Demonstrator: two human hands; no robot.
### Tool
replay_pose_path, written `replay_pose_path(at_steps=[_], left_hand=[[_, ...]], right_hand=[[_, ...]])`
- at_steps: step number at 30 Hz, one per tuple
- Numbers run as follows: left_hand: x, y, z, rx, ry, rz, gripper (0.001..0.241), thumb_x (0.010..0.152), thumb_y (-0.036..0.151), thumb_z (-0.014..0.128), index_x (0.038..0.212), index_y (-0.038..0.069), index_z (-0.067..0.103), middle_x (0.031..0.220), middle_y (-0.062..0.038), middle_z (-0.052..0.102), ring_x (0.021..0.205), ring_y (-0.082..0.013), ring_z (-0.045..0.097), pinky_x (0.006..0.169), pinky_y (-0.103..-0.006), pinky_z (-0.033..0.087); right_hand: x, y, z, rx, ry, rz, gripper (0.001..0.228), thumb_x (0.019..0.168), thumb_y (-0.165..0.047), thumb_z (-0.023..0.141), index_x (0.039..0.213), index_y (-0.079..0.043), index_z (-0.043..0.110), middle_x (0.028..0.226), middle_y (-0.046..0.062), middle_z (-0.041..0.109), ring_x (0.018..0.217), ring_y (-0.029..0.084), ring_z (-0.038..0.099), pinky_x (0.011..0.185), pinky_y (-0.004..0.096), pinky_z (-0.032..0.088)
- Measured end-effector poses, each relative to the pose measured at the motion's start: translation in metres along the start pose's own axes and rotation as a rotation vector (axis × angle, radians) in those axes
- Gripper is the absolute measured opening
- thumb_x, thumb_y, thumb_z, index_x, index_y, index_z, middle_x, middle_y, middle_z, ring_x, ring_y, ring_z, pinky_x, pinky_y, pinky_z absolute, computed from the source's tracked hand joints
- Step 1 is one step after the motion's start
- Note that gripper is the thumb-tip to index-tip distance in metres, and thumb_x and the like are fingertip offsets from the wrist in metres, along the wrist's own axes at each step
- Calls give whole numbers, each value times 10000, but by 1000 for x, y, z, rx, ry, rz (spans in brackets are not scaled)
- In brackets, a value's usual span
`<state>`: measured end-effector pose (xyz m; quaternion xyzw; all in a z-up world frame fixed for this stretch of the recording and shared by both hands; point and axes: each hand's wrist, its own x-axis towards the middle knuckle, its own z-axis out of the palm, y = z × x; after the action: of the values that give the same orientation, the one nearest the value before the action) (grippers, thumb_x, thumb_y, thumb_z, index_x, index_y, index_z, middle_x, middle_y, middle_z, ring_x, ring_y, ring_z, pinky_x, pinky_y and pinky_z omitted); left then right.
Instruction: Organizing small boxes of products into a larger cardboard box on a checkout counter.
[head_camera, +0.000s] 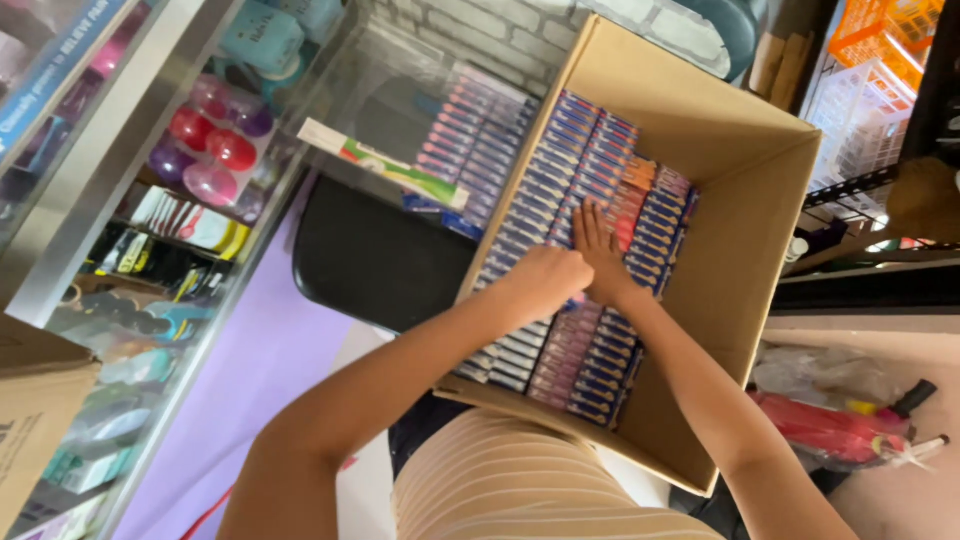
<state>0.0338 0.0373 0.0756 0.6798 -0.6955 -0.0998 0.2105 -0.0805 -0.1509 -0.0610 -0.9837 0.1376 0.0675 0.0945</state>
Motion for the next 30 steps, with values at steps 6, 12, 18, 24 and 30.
replay_pose_path(at_steps=[6,12,18,24,30], left_hand=[[27,-19,66,48,-60,56,106,756,177,764,753,71,769,771,-162,740,773,-333,756,639,-486,586],[43,-40,107,251,-70,3,111,806,109,676,760,114,777,804,-120,755,797,-299,762,610,-456,603],[40,-41,109,178,-13,-7,89,745,159,700,722,111,771,817,-118,759,804,-316,756,597,-465,596],[41,-52,112,15,-78,-150,50,738,134,746,764,99,770,846,-152,758,832,-340,757,681,-470,600],[47,-51,98,85,-93,-280,194,687,85,777,879,65,767,921,-179,752,884,-355,751,701,-465,612]], right_hand=[[-2,-4,-21,118,30,-128,1117,810,-148,732,1635,21,-3,1706,256,-96,1587,444,-53,1257,601,159],[2,7,-30,110,-95,-154,1286,667,-113,846,1624,13,-4,1690,306,-99,1574,467,-51,1264,529,151],[-1,1,-61,228,-191,-155,1503,457,-235,969,1594,-23,8,1657,286,-100,1561,435,-42,1259,539,180],[-4,-32,-77,188,-204,-24,1486,503,-421,960,1586,-25,24,1664,258,-93,1553,449,-74,1170,704,168],[-5,-30,-29,73,26,-17,1254,701,-401,811,1655,-4,100,1722,289,-52,1574,505,-54,1196,696,175]])
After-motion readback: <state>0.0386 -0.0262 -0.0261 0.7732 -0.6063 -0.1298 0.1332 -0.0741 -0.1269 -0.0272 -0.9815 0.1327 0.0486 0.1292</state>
